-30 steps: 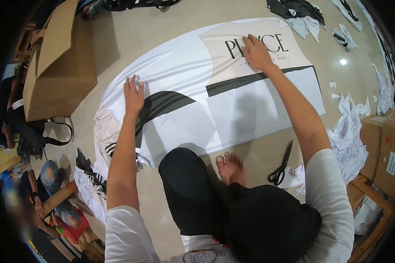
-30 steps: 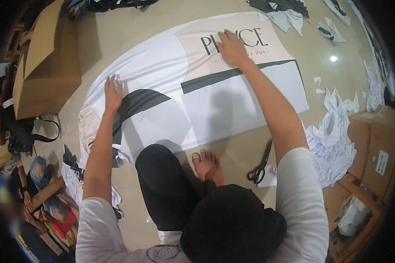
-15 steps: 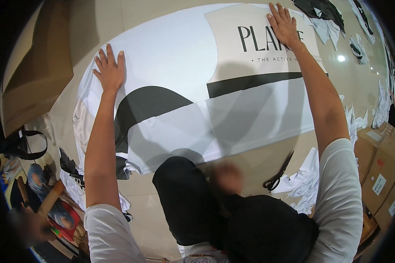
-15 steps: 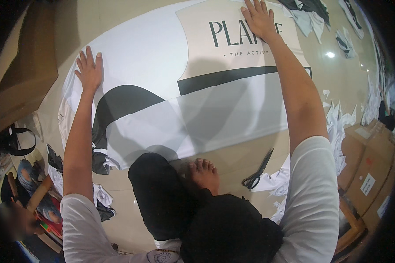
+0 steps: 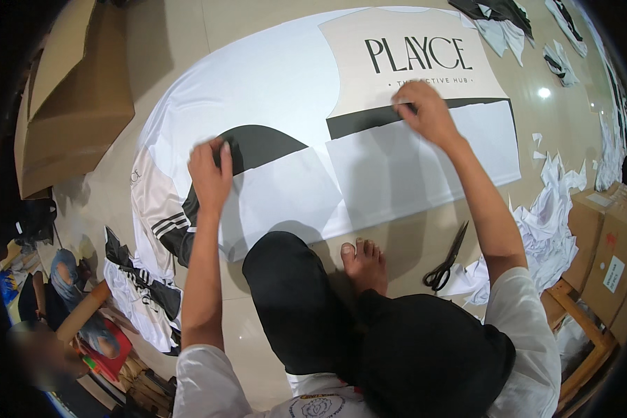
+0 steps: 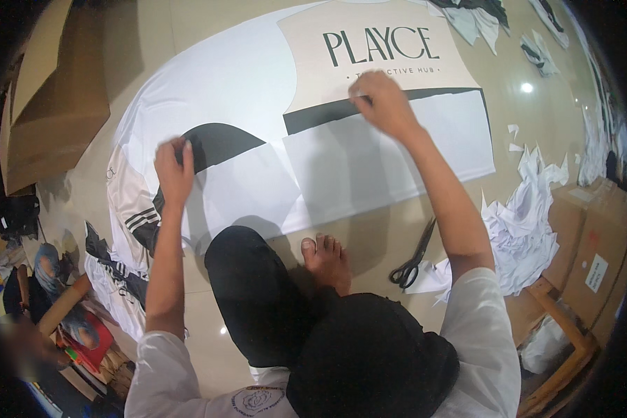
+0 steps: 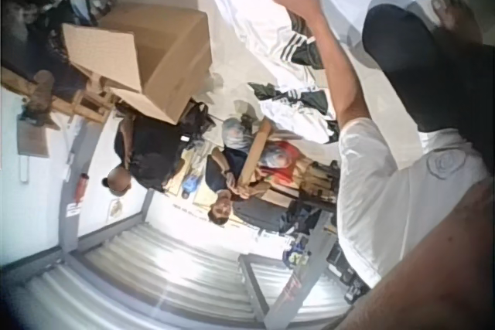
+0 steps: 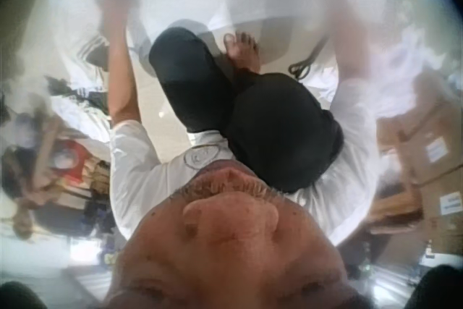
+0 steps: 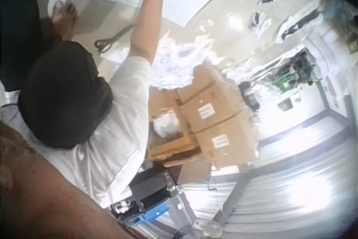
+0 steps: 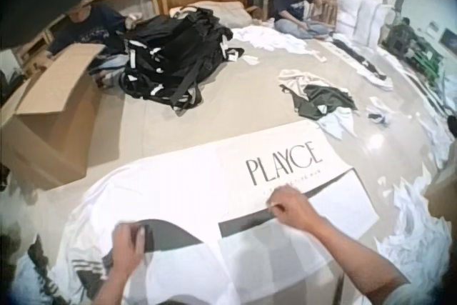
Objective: The person sits on the floor and uses scissors to cut a large white fabric sheet that has a printed logo. They smooth the fabric, align it, and cut along the edges of the printed design to create a shaped piece.
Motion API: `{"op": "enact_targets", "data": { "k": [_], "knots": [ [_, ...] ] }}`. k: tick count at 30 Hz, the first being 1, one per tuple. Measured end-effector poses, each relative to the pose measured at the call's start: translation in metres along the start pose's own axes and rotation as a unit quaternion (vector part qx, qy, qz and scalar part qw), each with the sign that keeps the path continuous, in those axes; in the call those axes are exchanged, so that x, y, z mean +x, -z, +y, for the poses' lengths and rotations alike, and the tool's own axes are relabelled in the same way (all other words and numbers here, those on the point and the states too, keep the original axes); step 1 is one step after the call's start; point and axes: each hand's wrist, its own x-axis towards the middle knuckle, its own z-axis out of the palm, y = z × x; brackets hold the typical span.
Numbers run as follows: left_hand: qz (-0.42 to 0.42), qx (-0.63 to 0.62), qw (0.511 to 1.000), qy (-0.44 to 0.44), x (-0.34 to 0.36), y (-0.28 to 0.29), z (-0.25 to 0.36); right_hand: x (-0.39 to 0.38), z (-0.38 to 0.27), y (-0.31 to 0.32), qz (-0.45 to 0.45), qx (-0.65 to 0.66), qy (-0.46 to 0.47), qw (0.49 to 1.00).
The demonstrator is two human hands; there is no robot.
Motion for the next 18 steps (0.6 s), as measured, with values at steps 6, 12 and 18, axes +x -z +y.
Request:
{"op": "enact_targets", "data": {
  "k": [6,12,18],
  "knots": [
    [-0.086,0.032,0.996,0.01,-0.071,0.015,0.01,-0.039,-0.026,-0.003,-0.023,0.003,-0.027,0.999],
    [-0.094,0.031,0.995,-0.033,-0.071,0.01,0.006,-0.04,-0.016,-0.008,-0.074,0.001,-0.021,0.997],
    [-0.118,0.006,0.993,-0.003,-0.059,0.009,-0.003,-0.047,-0.026,0.001,-0.028,0.01,-0.035,0.999]
  ]
}}
